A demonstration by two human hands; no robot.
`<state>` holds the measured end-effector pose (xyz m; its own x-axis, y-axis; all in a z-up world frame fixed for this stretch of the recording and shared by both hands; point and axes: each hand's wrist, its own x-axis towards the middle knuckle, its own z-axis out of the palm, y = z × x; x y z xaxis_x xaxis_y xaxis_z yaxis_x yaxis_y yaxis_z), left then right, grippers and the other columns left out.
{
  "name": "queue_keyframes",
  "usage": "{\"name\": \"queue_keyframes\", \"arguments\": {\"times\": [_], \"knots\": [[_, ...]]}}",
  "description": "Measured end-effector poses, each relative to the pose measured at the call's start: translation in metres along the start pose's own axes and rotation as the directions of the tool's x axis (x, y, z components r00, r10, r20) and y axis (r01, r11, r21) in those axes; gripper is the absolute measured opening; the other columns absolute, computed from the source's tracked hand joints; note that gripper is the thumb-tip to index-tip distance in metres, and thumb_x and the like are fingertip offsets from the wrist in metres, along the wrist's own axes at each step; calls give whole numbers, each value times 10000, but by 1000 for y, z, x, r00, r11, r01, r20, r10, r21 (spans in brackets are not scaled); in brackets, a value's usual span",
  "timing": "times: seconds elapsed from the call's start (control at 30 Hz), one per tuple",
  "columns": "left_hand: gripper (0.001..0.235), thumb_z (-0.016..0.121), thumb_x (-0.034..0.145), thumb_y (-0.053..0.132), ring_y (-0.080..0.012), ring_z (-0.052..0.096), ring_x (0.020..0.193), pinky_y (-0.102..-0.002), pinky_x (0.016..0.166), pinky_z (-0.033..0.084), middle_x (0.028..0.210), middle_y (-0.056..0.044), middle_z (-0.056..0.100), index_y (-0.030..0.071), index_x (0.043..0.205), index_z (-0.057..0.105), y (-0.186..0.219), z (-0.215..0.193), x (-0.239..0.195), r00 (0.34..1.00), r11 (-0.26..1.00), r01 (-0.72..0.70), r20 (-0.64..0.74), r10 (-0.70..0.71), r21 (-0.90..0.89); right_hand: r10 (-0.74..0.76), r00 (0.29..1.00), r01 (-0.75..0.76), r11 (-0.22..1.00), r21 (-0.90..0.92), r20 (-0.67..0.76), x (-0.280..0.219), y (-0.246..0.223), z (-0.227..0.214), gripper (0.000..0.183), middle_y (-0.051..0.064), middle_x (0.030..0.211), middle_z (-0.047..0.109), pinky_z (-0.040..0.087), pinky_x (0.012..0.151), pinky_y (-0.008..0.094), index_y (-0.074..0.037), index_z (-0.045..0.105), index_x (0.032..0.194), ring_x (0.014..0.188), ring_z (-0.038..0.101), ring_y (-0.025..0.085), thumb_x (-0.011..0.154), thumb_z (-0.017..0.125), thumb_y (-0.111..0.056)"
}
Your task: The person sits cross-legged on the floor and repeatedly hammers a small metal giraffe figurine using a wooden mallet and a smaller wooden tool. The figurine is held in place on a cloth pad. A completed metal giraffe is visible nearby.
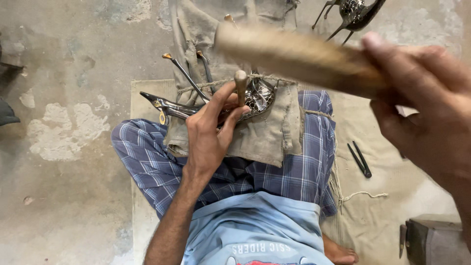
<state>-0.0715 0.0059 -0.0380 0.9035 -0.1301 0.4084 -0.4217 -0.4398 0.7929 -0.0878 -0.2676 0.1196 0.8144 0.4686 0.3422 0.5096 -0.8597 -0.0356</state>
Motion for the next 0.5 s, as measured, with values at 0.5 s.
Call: {"name": "queue_keyframes", "arguments": {"times": [0.5], "knots": [[515,764,953,106,-219,781,1020,-351,835,656,1107,-128,766,146,1423,559,5,-12,19,979,993,-108,179,99,43,-16,991,-1,993,-120,-136,-39,30,37,605,140,1105,714,622,716,327,-96,592,1474,857,712,224,921,819,-3]]}}
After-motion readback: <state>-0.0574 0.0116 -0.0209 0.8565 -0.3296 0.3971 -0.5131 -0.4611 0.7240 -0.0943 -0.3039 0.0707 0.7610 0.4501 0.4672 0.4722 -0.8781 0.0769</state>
